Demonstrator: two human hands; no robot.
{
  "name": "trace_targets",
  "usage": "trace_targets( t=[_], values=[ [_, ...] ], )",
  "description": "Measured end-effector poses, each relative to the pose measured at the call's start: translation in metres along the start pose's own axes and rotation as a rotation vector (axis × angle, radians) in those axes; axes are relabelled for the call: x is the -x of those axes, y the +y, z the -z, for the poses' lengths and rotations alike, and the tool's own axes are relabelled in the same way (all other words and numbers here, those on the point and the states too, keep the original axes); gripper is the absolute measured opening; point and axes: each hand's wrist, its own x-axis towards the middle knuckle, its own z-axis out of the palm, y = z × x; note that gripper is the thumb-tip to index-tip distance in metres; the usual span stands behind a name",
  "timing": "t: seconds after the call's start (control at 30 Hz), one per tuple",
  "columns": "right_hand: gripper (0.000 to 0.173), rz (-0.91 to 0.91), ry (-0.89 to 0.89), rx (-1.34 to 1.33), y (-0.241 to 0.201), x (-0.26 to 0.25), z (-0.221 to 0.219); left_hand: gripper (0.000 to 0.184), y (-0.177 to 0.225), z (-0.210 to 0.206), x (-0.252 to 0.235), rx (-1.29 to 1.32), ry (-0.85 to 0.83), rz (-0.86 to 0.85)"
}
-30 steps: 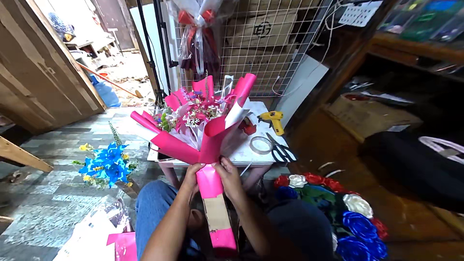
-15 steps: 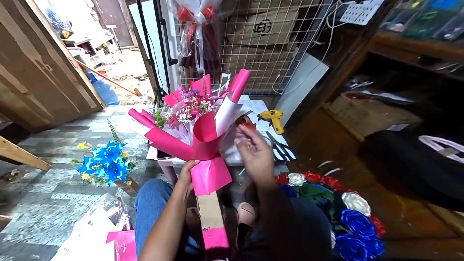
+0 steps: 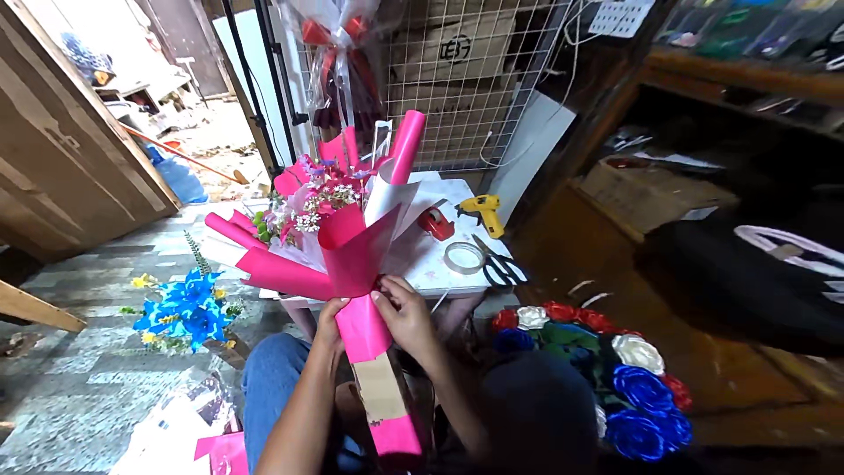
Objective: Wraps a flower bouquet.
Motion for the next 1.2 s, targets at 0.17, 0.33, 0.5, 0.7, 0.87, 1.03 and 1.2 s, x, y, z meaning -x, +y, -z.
trace_targets(
  t=[0.17,0.33,0.5,0.7,0.87,1.03,1.2],
  values=[
    [0.045,0.062,-0.011,0.019,-0.002,0.006,-0.006,0.006,0.003,0.008,0.003,-0.01,-0.044,-0.018],
    [0.05,0.045,0.057,0.002,-0.004,0.01,-0.01,0.004,-0.002,0.008,0.003,0.006,-0.069,-0.079],
    [0.05,0.002,0.05,-0.075,0.002,0.009,-0.009,0.014,-0.007,0.012,0.003,0.013,-0.202,-0.119],
    [0.049,0.044,0.097,-0.161,0.009,0.013,-0.012,0.019,-0.004,0.018,0.003,0.064,-0.359,-0.132],
    [0.047,0.056,0.117,-0.25,0.015,0.014,-0.018,0.016,-0.01,0.016,0.006,-0.005,-0.243,-0.234],
    [0.046,0.057,0.059,-0.187,0.019,0.01,-0.015,0.016,-0.015,0.021,0.002,0.016,-0.305,-0.258],
    [0.046,0.036,-0.006,-0.073,0.016,0.005,-0.006,0.016,-0.011,0.021,0.001,-0.003,-0.266,-0.186]
  ],
)
